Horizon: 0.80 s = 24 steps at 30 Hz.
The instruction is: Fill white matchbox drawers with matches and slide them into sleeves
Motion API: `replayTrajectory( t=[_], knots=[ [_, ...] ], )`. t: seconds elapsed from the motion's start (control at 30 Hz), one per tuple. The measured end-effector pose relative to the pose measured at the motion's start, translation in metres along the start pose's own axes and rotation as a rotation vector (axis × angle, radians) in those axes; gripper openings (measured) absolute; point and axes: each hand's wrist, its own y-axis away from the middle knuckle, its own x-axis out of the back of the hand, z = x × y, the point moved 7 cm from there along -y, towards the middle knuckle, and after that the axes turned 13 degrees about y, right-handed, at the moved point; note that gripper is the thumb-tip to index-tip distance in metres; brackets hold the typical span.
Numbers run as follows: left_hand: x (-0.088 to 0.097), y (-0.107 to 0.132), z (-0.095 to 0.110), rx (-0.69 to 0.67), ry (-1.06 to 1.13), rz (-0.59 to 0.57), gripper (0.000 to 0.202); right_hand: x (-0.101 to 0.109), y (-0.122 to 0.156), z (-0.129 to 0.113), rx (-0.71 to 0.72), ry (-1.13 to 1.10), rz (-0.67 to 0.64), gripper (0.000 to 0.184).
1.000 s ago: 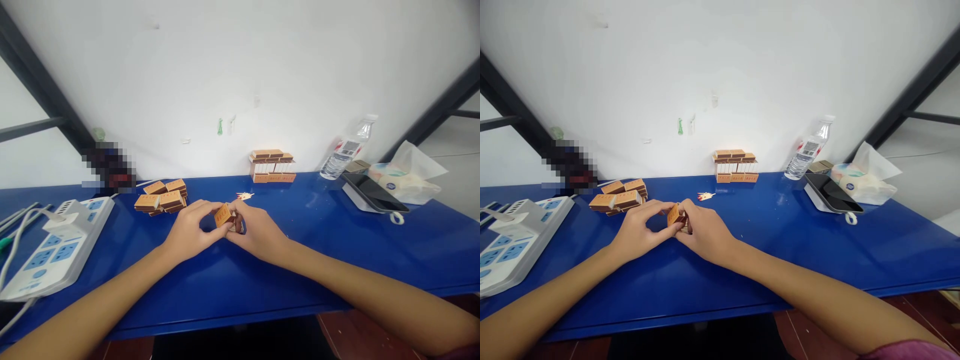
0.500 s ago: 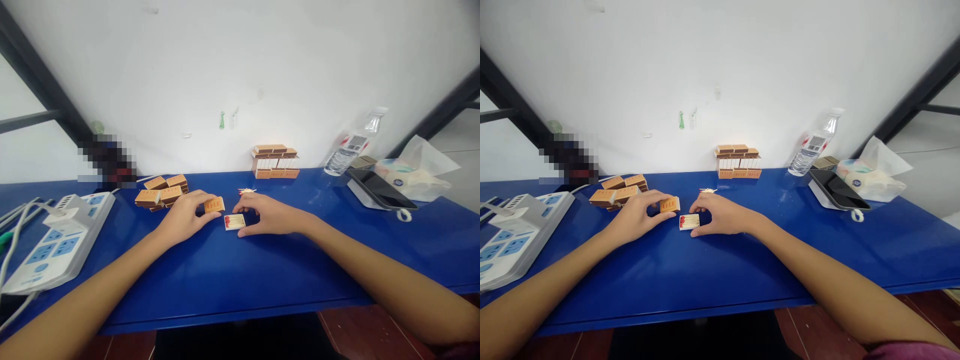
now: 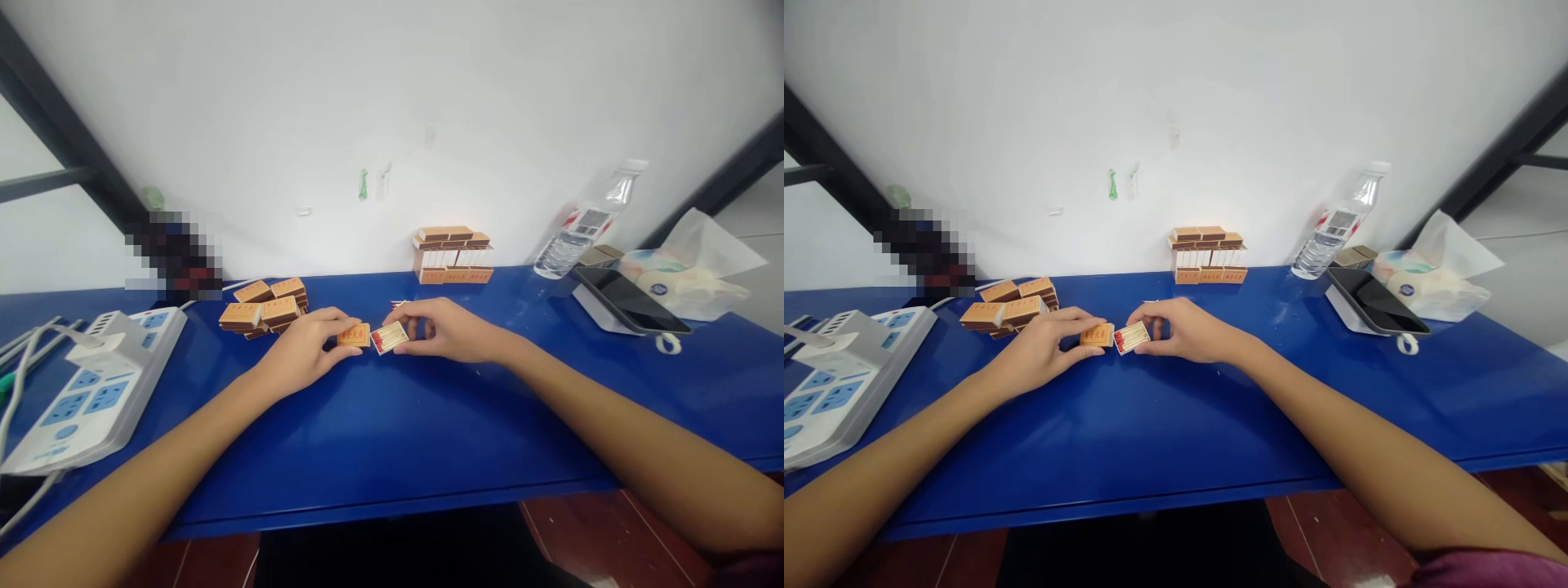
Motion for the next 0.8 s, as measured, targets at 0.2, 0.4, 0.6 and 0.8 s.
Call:
replayTrajectory(
  t=[0.2,0.4,0.6,0.8],
  knots=[
    [-0.001,0.000,0.002,-0.004,0.020,-0.007,0.036,-0.002,-0.001,0.002,-0.017,-0.055,0.007,0.041],
    [-0.003,0.001,0.000,0.009,0.001,-0.032,0.037,-0.012,-0.003,0.005,-0.069,-0.244,-0.080,0.045],
    [-0.002,0.000,0.001,0.019,0.029,-0.020,0.036,-0.016,-0.003,0.006,-0.088,-0.317,-0.090,0.043],
    [-0.004,-0.002,0.000,0.030,0.060,-0.041,0.038,-0.019,-0.005,0.008,-0.101,-0.342,-0.079,0.044]
  ],
)
